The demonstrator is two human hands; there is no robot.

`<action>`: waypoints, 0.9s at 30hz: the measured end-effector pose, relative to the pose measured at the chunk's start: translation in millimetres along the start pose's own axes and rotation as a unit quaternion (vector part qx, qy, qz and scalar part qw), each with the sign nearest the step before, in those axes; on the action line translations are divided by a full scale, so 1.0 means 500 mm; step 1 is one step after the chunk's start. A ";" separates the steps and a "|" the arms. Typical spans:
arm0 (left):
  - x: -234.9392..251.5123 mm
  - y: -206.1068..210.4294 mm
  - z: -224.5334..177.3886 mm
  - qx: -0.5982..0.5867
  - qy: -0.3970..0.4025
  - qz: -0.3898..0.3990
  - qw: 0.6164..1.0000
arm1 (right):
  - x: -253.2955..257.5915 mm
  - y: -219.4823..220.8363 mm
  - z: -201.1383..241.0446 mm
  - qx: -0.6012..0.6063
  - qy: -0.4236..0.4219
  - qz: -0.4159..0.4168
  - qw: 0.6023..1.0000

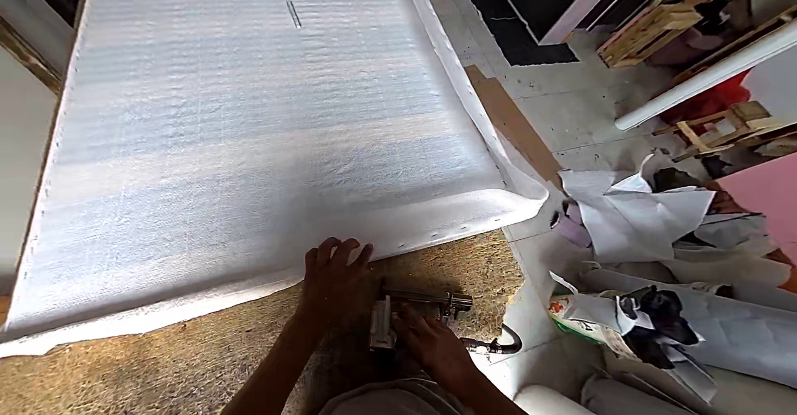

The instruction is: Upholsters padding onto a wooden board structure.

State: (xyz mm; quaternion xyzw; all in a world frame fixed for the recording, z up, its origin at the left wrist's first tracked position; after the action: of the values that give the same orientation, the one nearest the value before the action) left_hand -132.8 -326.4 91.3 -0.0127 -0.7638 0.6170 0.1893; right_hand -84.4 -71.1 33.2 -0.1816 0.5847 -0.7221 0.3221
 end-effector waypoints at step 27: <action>-0.350 0.015 -0.227 -0.186 -0.381 -0.106 0.899 | 0.165 -0.256 -0.082 0.626 0.097 0.396 0.665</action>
State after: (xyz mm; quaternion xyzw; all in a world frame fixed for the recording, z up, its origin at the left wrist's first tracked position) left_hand 62.7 -262.5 55.0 0.2695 -0.8753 0.3975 -0.0572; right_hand -202.9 -83.0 136.6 0.3823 0.0399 -0.7361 0.5571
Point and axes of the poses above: each hand's wrist, its own x-axis towards the middle knuckle, its own y-axis out of the palm, z = x × y, the point moved 3 cm from there along x, towards the middle knuckle, and after that the axes turned 7 degrees about y, right-handed, at the moved point
